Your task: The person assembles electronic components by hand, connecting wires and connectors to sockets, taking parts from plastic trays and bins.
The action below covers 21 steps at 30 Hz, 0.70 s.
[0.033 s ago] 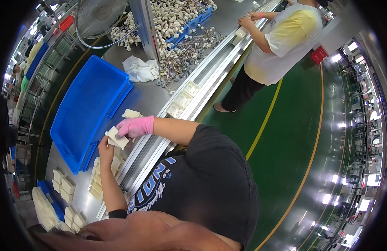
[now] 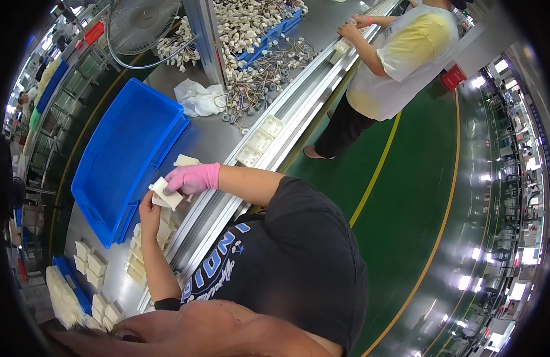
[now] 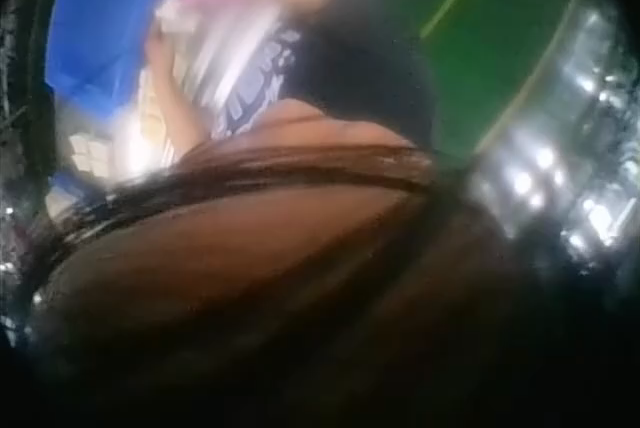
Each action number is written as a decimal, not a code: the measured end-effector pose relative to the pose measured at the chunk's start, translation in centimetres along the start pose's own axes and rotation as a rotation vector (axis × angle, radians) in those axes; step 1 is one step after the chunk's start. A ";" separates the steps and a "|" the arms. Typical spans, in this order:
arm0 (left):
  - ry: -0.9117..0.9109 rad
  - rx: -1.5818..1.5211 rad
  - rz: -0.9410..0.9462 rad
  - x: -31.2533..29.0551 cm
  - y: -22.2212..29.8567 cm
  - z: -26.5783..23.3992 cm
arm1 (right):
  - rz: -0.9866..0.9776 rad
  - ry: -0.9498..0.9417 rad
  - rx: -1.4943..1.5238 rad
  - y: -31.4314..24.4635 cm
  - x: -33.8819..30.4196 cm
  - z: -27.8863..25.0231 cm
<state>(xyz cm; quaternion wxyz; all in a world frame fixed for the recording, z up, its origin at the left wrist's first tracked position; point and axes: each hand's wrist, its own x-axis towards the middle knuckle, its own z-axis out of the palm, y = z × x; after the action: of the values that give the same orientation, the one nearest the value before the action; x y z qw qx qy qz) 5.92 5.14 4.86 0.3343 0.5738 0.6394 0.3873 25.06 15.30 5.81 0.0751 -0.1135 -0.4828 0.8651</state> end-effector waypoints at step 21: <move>0.332 -0.540 -0.150 -1.1 1.1 6.2 | -0.502 0.612 -1.086 1.6 0.0 3.9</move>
<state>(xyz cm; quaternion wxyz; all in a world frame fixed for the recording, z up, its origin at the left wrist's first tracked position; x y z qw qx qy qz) 11.98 4.80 2.84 0.3933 0.3448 0.6000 0.6053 23.99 11.30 6.43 0.3399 -0.2595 -0.8181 0.3845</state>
